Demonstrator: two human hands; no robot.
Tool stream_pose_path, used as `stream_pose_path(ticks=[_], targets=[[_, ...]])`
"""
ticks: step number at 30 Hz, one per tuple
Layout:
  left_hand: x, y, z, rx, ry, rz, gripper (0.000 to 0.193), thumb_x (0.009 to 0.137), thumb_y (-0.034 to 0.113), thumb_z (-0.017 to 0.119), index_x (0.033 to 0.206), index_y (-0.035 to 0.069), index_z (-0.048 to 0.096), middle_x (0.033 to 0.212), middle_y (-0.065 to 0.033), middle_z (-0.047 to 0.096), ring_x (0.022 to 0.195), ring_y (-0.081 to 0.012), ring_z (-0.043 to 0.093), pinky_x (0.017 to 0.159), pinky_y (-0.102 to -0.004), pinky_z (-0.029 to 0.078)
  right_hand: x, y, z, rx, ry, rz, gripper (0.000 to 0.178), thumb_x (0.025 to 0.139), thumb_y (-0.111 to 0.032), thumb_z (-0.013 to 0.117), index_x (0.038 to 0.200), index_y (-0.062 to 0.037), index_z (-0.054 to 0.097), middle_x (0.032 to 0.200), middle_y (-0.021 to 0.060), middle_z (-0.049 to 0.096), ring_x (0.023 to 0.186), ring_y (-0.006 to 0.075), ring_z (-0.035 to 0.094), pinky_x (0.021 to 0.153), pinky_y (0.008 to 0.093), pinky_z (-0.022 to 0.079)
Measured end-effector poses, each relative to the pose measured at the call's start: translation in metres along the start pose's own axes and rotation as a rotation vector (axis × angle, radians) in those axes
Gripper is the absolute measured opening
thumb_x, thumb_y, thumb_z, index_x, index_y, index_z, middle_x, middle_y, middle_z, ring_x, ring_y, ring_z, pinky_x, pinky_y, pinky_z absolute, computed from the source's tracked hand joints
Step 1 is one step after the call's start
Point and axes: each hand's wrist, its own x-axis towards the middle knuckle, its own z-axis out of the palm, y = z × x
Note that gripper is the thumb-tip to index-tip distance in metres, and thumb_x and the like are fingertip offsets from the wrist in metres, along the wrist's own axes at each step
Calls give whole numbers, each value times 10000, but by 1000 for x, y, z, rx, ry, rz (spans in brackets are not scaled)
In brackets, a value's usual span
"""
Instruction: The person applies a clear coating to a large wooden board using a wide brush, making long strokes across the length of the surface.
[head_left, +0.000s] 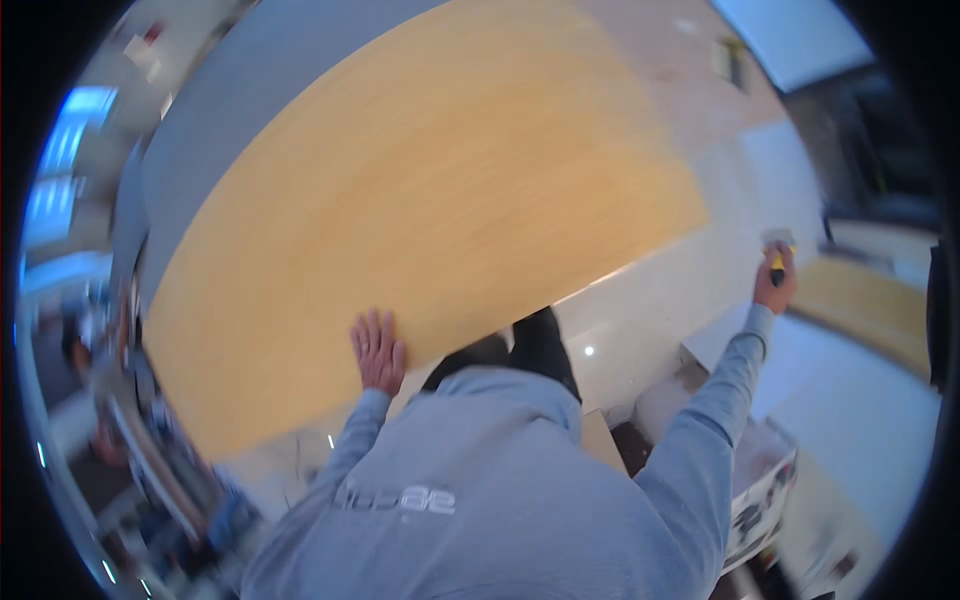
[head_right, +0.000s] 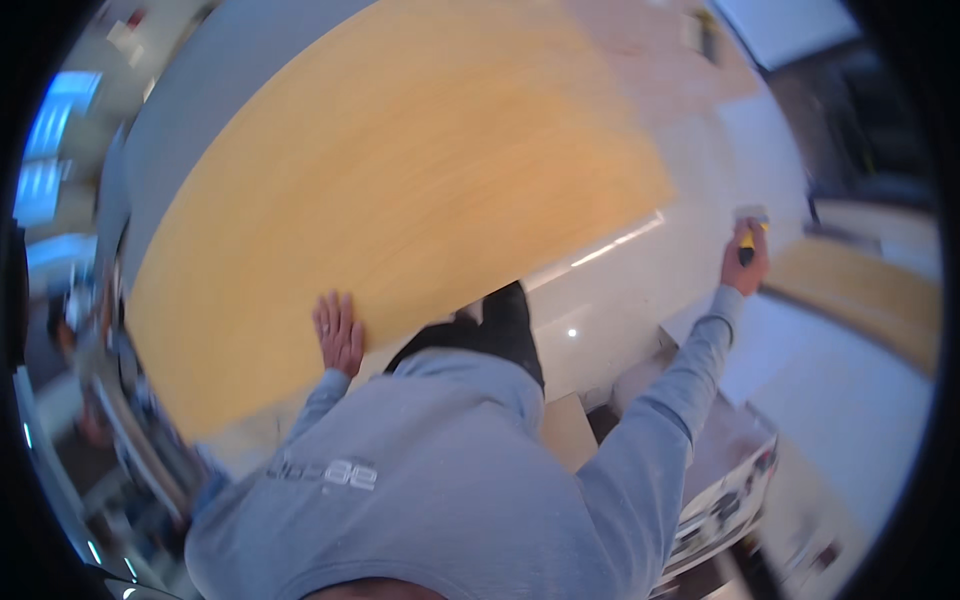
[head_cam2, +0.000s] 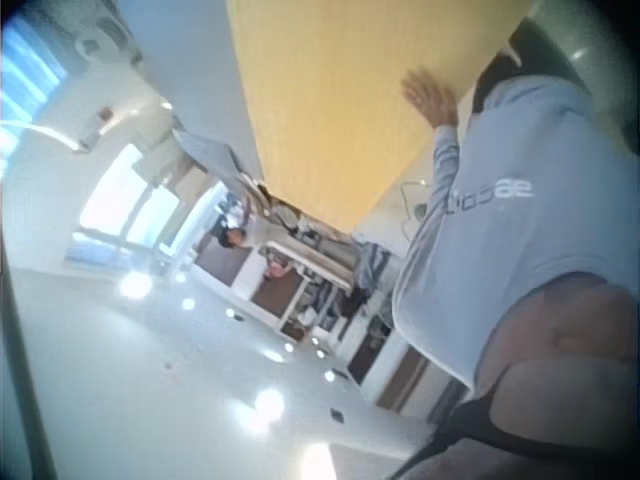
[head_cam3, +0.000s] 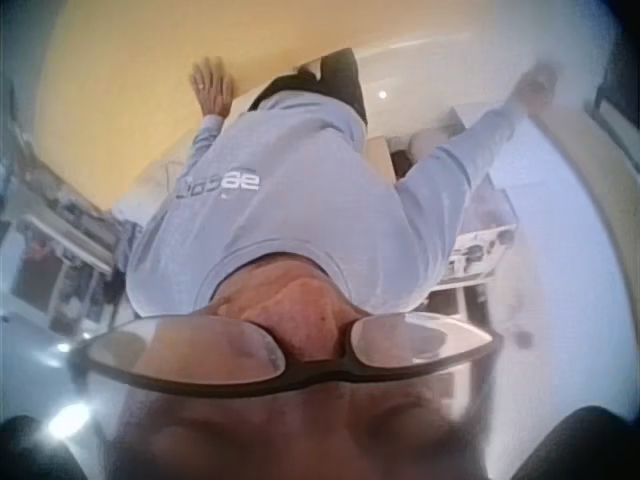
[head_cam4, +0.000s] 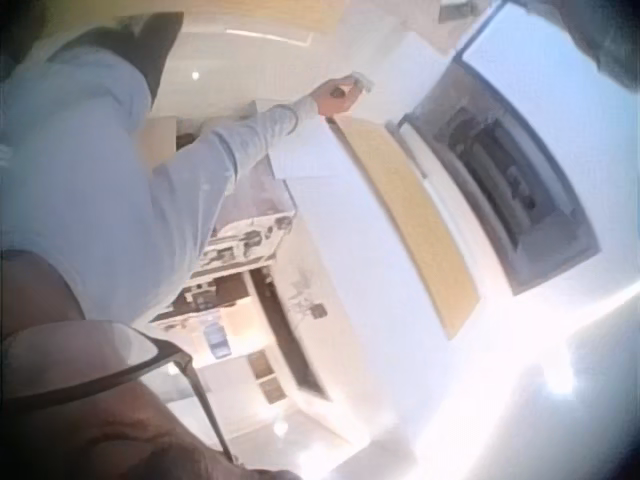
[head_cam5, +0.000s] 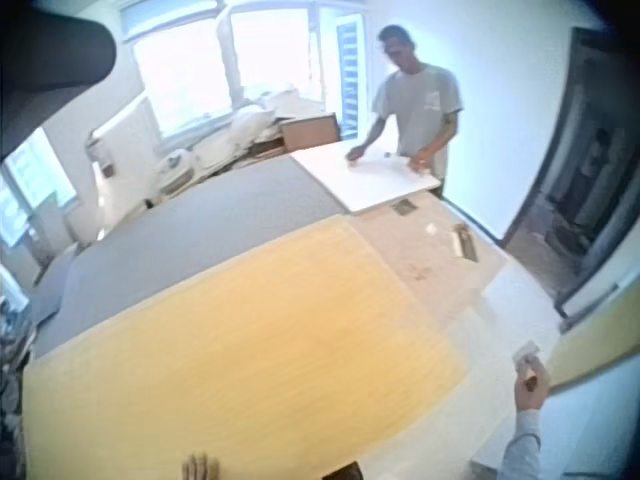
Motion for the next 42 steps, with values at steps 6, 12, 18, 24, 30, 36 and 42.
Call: stream_pose_path(ticks=[6,12,18,24,30,36,42], targets=[[-215,-37,10,-61,-52,-745,701,1048,388,449,1635,82,221,1700,-209,153,1580,-378,94,1266,-520,67,-30,-155,160,-82,-383,-625,200,852,-143,753,1051,-126,755,1096,139,745,1077,343,671,970,433,527],[-470,-14,115,-422,-679,-1432,587,961,344,578,1436,5,516,1454,-302,493,1359,-440,474,1123,-504,382,-358,-405,244,387,-918,-1065,69,750,-117,658,795,-66,671,837,161,645,827,343,631,715,472,499],[-469,50,173,-708,-503,-1342,456,940,348,619,1281,47,628,1175,-268,635,1096,-433,612,935,-518,483,-604,-473,58,854,-2011,-1311,175,667,-213,763,810,-143,689,857,110,676,871,368,675,714,490,532],[-404,72,151,-306,170,-1467,327,941,321,646,1188,115,702,841,-194,729,770,-420,694,698,-544,537,-521,-455,96,1256,-1948,-731,56,769,-135,653,738,-108,615,652,104,581,610,255,569,573,428,442],[-224,23,-8,62,440,-1032,427,983,283,614,1355,72,599,1291,-189,610,1224,-373,566,983,-480,457,-215,-219,166,837,-1210,-260,103,880,-127,798,956,-58,788,989,59,780,938,162,719,873,313,575],[-56,-49,15,167,499,-794,586,1065,408,438,1573,123,383,1628,-202,333,1476,-395,346,1173,-563,298,37,36,0,-307,-497,-208,247,958,-185,689,1094,16,740,1068,136,765,991,242,725,898,363,562],[108,71,67,362,351,-1033,643,1069,449,387,1625,149,270,1680,-180,246,1529,-408,257,1170,-667,243,73,38,-86,-122,-83,-194,291,999,-219,636,1238,-63,694,1083,234,726,999,399,708,898,409,568]])
